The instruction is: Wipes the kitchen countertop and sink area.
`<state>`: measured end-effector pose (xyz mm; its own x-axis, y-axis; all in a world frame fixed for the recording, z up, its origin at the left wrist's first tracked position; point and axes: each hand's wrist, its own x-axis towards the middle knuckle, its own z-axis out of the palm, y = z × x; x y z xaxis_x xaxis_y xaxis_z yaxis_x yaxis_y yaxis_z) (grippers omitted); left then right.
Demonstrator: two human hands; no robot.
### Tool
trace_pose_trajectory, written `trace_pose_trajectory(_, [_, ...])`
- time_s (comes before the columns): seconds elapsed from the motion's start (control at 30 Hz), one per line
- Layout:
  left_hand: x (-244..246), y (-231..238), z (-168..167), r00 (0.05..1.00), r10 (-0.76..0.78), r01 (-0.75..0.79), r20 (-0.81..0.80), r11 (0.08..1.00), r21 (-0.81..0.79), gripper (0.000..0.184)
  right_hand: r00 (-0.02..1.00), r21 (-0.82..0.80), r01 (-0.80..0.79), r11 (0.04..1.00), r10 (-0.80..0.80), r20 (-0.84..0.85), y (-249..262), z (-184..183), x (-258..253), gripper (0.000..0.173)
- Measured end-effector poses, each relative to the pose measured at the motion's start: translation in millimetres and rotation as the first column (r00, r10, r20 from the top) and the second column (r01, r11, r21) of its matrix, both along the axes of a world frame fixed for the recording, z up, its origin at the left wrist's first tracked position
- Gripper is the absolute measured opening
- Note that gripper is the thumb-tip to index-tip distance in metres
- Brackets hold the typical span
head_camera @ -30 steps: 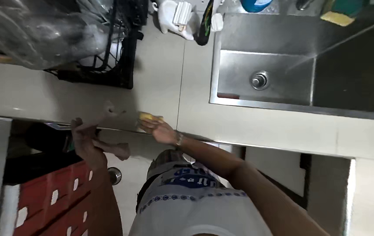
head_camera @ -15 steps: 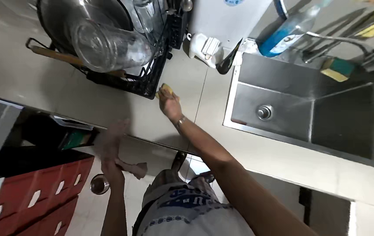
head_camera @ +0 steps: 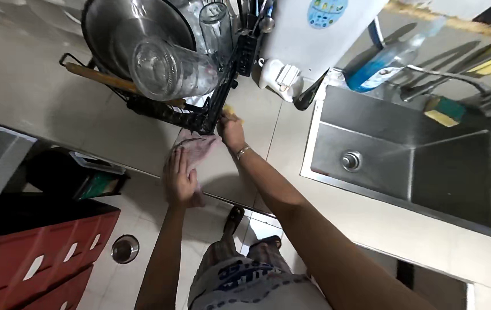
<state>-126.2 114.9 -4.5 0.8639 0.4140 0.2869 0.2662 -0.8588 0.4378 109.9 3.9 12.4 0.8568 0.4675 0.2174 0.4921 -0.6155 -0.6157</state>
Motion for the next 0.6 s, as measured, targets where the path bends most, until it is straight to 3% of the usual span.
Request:
trace_pose_trajectory(0.03, [4,-1,-4,0.997,-0.042,0.044,-0.06,0.998,0.042,0.059,0.999,-0.045,-0.053,0.998,0.054,0.004,-6,-1,11,0.026])
trace_pose_trajectory(0.1, [4,0,-11,0.992,-0.064,0.074,-0.108,0.993,0.095,0.06,0.997,-0.092,0.054,0.994,-0.059,-0.056,-20,10,38,0.027])
trace_pose_trajectory(0.2, [6,0,-17,0.998,-0.045,0.052,-0.048,0.989,0.14,0.059,0.924,0.084,0.323,0.943,-0.295,-0.241,-30,37,77,0.027])
trace_pose_trajectory(0.3, [8,0,-18,0.999,-0.052,0.053,-0.004,0.991,0.121,0.058,0.886,0.258,0.451,0.855,-0.392,-0.249,-17,40,103,0.027])
trace_pose_trajectory(0.43, [8,0,-12,0.999,-0.044,0.046,-0.024,0.991,0.123,0.056,0.908,0.239,0.404,0.883,-0.356,-0.218,12,28,127,0.029])
trace_pose_trajectory(0.6, [9,3,-10,0.998,-0.045,0.052,-0.048,0.985,0.166,0.057,0.934,-0.049,0.203,0.978,-0.208,-0.29,12,27,147,0.044])
